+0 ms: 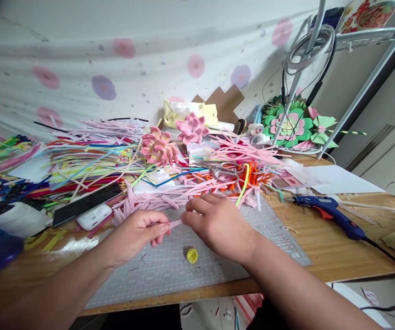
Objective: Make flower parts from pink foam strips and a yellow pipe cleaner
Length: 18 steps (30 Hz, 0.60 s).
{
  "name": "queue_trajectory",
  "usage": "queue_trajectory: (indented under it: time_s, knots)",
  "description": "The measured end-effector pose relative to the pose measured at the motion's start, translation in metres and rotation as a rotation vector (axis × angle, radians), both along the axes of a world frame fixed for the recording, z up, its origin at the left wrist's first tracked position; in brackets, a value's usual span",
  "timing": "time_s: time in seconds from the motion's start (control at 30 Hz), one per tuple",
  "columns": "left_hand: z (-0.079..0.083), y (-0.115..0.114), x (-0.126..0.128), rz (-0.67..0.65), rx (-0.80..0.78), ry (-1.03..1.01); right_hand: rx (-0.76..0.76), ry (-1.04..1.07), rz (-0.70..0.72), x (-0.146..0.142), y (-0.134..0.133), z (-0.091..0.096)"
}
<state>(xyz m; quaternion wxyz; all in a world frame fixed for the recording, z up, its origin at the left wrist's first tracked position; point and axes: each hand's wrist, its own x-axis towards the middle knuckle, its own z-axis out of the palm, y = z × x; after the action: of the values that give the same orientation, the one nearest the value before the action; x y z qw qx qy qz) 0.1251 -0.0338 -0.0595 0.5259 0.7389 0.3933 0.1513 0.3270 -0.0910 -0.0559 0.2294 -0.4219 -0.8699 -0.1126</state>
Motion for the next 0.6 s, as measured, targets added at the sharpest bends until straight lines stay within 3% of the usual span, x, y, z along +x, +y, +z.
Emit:
queue_trajectory:
  time_s: [0.23,0.37,0.5,0.6]
  knots:
    - [-0.001,-0.003,-0.001,-0.114,0.365,0.202,0.022,-0.118,-0.006,-0.005,-0.004,0.023]
    - [0.02,-0.018,-0.002,-0.257,0.536,0.041,-0.074,0.271,0.136,-0.003,0.009,0.018]
    - [0.036,-0.025,-0.004,-0.026,0.681,-0.108,-0.235,0.737,0.199,-0.023,0.009,-0.005]
    - [0.027,-0.016,-0.004,0.146,0.861,-0.045,-0.218,0.705,0.057,-0.048,-0.003,-0.019]
